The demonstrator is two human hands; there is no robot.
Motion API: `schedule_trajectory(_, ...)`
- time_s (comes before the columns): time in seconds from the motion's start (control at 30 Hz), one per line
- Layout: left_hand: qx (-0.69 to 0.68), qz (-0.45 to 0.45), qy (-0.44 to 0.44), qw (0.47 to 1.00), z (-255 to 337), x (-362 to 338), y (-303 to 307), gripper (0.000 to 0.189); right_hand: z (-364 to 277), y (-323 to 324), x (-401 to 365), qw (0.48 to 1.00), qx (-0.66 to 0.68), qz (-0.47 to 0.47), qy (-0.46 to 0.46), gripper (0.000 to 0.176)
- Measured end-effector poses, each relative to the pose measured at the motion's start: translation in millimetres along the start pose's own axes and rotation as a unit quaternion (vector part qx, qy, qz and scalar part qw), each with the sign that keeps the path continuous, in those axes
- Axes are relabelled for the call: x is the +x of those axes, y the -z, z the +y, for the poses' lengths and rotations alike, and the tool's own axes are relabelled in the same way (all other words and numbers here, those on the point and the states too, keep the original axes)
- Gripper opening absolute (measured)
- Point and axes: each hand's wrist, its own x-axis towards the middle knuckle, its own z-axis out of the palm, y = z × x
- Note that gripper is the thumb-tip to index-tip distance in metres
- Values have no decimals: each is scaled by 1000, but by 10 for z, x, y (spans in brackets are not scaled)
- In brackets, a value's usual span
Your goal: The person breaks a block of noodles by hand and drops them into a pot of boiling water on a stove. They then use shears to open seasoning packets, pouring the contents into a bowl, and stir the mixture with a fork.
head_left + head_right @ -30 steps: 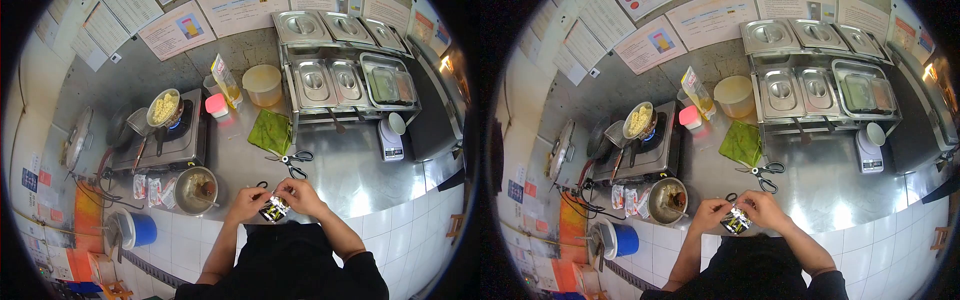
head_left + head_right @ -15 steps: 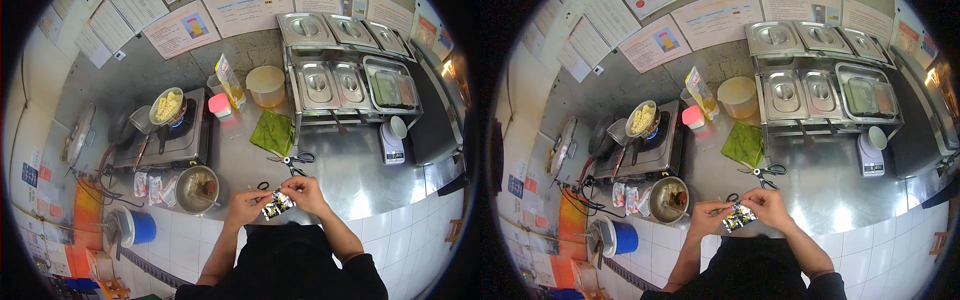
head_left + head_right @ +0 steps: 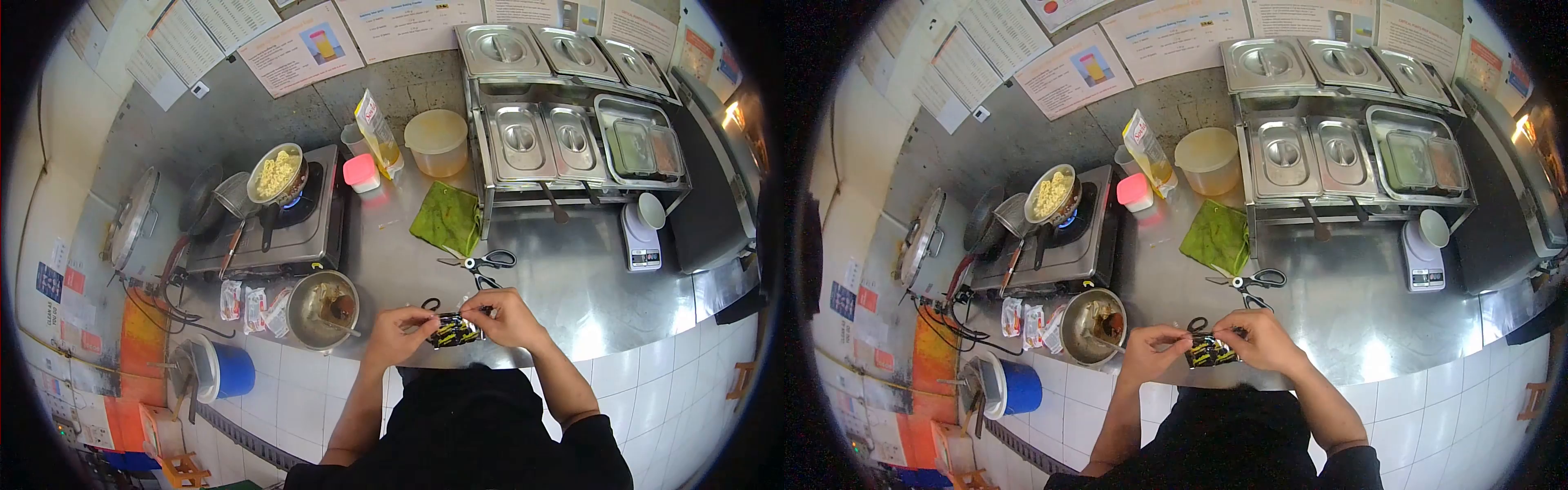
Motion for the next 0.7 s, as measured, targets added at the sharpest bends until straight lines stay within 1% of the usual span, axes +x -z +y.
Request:
schedule_trajectory(0.07,-2,-2,8,1000,-38,-13,26,15,5,-5,-8,1000,-4,-2,-1,9)
schedule_trajectory(0.13,27,-12,1,1000,-45,-9,40,17,-8,-1,-11,1000,-8,-4,0,10)
schedule_trajectory(0.17,26,-10,0,1000,-52,-13,54,17,-35,19,-9,1000,0,-9,-22,10)
schedule_trajectory(0.2,-12,-35,12,999,-56,-17,75,20,-49,34,-8,999,8,-13,-44,10)
schedule_trajectory(0.23,-51,-60,23,997,-57,-20,88,24,-20,39,-12,999,8,-14,-43,10)
schedule_trajectory(0.27,-51,-59,23,997,-49,-23,94,24,34,38,-25,995,59,-26,-75,10)
schedule_trajectory(0.3,-122,-82,39,988,-38,-23,100,26,72,35,-35,987,110,-38,-107,10)
schedule_trajectory(0.33,-192,-104,55,974,-32,-25,104,28,87,29,-48,987,109,-39,-106,10)
schedule_trajectory(0.37,-192,-103,55,974,-40,-28,107,28,99,18,-63,977,166,-54,-125,10)
schedule_trajectory(0.4,-204,-120,37,971,-55,-30,109,31,105,6,-72,962,222,-69,-143,11)
schedule_trajectory(0.43,-216,-137,20,967,-63,-32,108,35,95,1,-77,962,223,-70,-143,11)
schedule_trajectory(0.47,-215,-137,21,967,-59,-29,103,35,73,1,-83,956,244,-73,-142,11)
schedule_trajectory(0.53,-233,-153,-21,960,-48,-13,88,33,44,10,-88,951,265,-76,-141,11)
schedule_trajectory(0.63,-272,-159,1,949,-64,-22,87,30,18,16,-91,951,263,-85,-141,12)
schedule_trajectory(0.7,-285,-159,7,945,-53,-19,81,29,3,7,-87,945,285,-81,-137,12)
